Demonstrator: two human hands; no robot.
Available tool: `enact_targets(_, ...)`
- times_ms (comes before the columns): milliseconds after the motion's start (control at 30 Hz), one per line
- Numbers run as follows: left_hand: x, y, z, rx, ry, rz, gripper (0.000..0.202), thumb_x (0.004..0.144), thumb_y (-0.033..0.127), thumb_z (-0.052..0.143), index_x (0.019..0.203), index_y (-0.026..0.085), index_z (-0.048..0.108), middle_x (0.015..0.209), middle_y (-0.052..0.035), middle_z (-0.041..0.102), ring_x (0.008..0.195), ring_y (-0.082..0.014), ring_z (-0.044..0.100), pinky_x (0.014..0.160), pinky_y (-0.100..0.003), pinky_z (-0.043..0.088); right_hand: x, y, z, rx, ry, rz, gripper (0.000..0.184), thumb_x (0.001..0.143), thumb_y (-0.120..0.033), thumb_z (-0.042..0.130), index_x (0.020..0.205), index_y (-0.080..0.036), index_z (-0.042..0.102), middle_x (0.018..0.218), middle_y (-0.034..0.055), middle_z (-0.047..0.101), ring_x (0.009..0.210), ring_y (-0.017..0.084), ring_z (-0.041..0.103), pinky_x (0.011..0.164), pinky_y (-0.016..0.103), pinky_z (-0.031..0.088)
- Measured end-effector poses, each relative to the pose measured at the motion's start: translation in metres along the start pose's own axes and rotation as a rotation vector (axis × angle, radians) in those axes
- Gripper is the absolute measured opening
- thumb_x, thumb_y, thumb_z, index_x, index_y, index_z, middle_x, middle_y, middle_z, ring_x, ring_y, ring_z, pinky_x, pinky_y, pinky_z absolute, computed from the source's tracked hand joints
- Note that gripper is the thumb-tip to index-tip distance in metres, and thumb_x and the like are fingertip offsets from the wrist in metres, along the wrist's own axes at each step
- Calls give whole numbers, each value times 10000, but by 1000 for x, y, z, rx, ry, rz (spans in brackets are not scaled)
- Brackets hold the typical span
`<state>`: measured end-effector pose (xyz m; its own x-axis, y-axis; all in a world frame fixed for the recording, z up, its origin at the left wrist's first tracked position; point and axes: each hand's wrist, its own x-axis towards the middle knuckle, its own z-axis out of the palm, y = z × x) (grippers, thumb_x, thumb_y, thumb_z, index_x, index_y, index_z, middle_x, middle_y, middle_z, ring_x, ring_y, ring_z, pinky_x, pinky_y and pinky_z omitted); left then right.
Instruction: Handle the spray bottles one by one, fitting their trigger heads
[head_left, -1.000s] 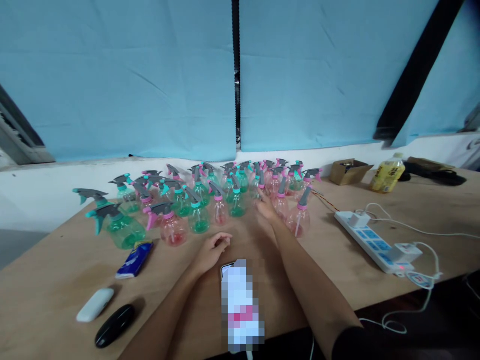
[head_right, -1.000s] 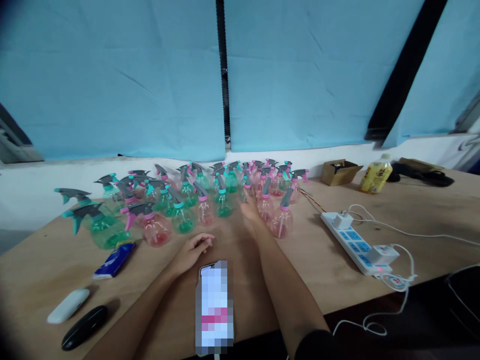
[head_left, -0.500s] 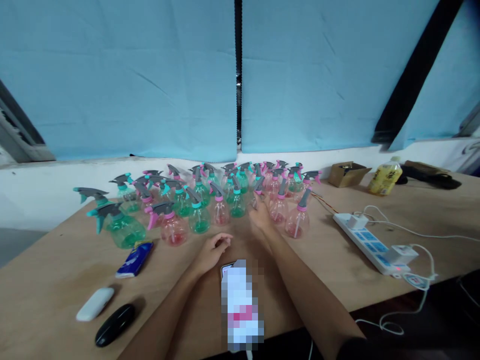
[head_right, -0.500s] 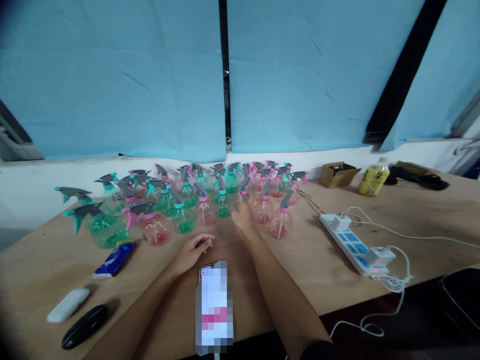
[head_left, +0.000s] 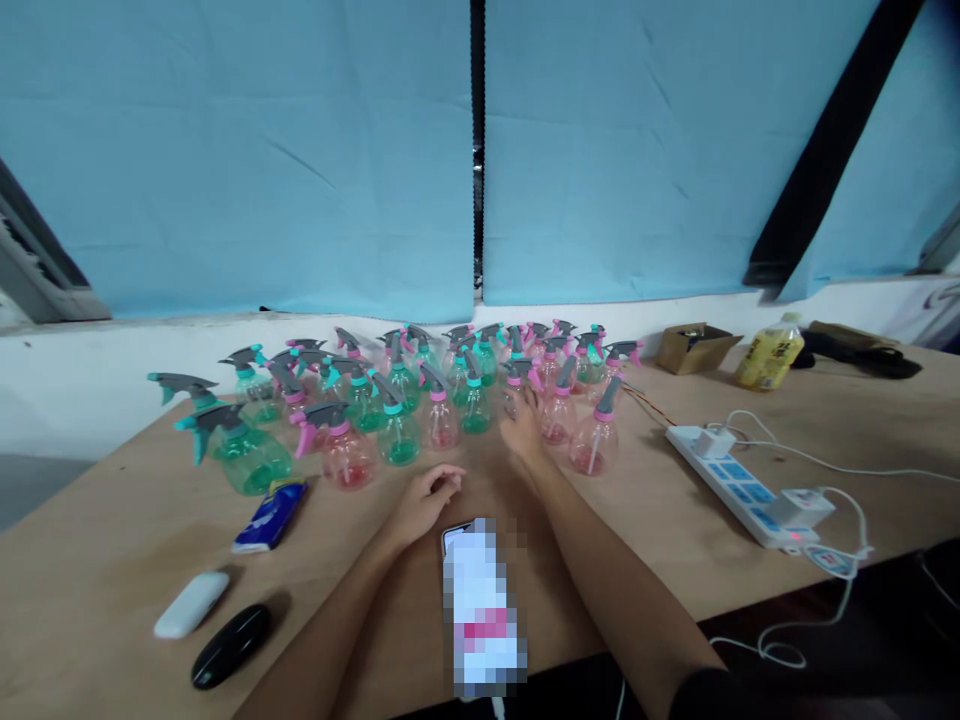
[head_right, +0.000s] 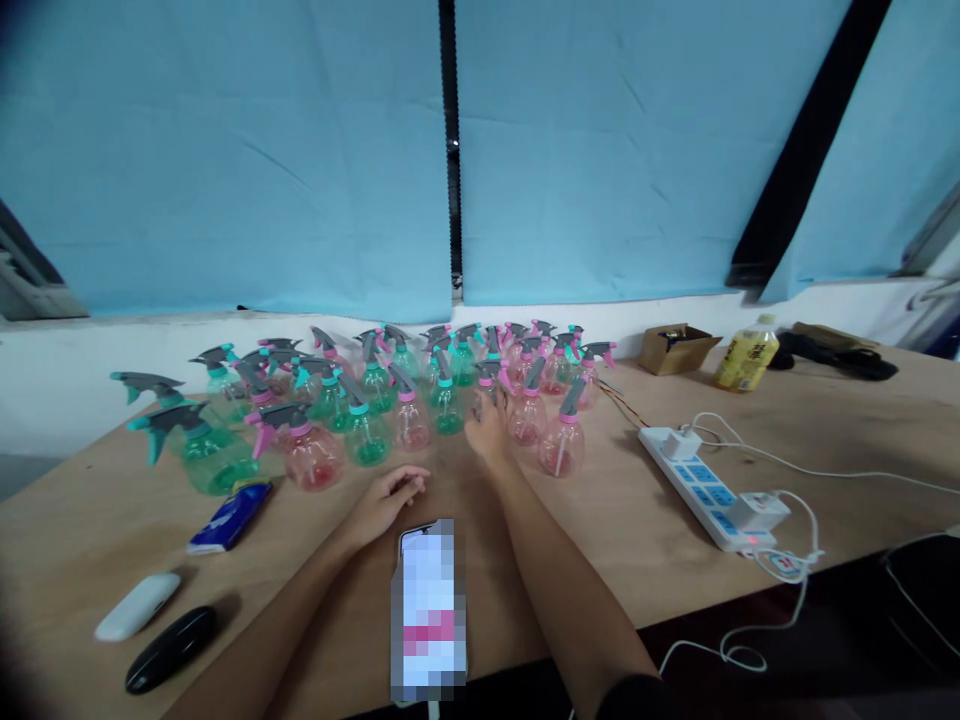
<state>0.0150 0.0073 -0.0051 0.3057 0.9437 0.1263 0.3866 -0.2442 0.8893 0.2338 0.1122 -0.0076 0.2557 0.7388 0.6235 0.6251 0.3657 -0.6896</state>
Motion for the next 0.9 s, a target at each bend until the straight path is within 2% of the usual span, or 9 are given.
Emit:
enact_targets(133,0,1,0,-6,5,5,384,882,482,538,1082,187,680,885,-38,668,725,-161,582,722,-287,471,0,5,4,10,12,-41,485,800,-208,562,1280,-245,618,1508,91,387,1452,327,191,1176,579,176)
enact_targets(267,-1,4,-1,-9,9,-7,371,879,471,534,1066,185,678,874,-33,665,718,-158,585,715,-287,476,4,9,8,19,1,-84,540,783,-194,556,1321,-240,588,1506,84,399,1471,327,132,1173,606,159)
enact_targets(467,-1,5,0,-9,15,-21,384,879,490,532,1066,188,678,883,-36,671,712,-158,584,728,-294,476,3,7,5,0,7,-68,536,811,-203,522,1344,-225,575,1451,133,429,1408,342,279,1151,598,203)
enact_targets(600,-1,4,0,-16,10,-21,392,876,498,539,1067,184,675,885,-38,668,720,-160,582,729,-292,474,-2,-2,-2,-33,34,-130,480,821,-198,512,1283,-259,627,1386,107,475,1378,326,302,1151,571,217)
enact_targets(733,-1,4,0,-17,15,-13,388,880,494,536,1062,181,676,871,-35,664,709,-157,582,717,-289,472,-6,-12,-7,-34,62,-172,426,824,-187,506,1221,-254,647,1364,98,482,1326,297,364,1133,507,284)
enact_targets(900,-1,5,0,-17,16,-14,373,878,478,533,1063,186,672,880,-32,663,701,-154,583,728,-294,475,-11,-21,-4,69,110,-115,251,892,-320,524,1103,-203,592,1165,129,564,1171,285,487,1049,478,370)
